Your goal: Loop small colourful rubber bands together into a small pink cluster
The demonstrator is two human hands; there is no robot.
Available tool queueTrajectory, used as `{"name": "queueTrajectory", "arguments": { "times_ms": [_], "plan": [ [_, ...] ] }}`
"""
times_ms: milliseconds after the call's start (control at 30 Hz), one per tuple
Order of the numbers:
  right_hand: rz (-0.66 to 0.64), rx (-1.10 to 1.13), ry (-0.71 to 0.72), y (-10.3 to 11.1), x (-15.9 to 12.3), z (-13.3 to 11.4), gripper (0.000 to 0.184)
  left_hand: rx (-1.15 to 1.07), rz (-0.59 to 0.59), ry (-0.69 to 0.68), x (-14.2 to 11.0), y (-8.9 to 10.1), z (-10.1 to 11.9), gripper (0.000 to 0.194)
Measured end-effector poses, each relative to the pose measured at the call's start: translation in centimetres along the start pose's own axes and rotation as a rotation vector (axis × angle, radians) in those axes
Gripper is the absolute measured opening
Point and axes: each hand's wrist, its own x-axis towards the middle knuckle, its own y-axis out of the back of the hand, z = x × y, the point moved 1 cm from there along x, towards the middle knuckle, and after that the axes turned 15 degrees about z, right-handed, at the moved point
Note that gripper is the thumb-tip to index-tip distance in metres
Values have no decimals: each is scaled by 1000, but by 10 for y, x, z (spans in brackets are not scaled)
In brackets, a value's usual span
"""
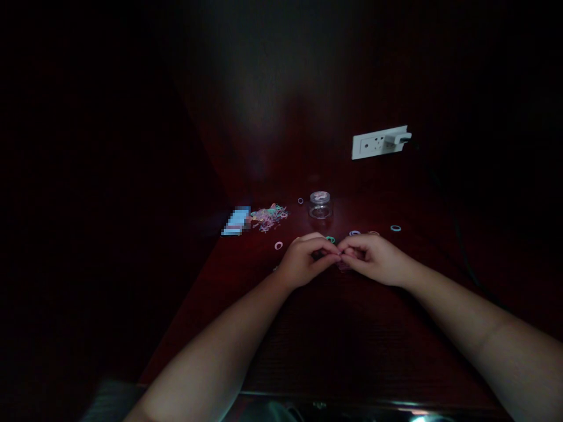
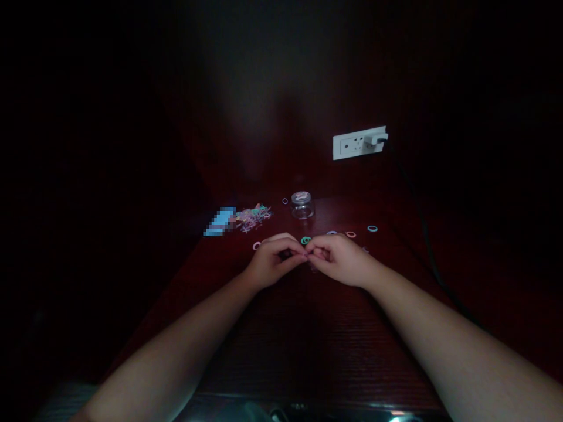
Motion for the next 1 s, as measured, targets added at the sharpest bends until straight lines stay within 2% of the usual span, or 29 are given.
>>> {"name": "queueTrajectory", "arguments": {
  "times_ms": [300,533,700,833,1000],
  "plan": [
    [-27,229,-142,-2,-1,3,30,-27,35,-7,0,0,5,9],
    [-13,211,-140,-2,1,2,31,-5,57,-12,2,1,7,10],
    [-24,152,-101,0,0,1,29,47,80,14,1,2,8,18],
    [-23,155,-88,3,0,0,24,45,86,59,0,3,8,11],
    [-4,76,-69,7,-1,-2,20,83,59,80,-1,3,2,11]
  ]
}}
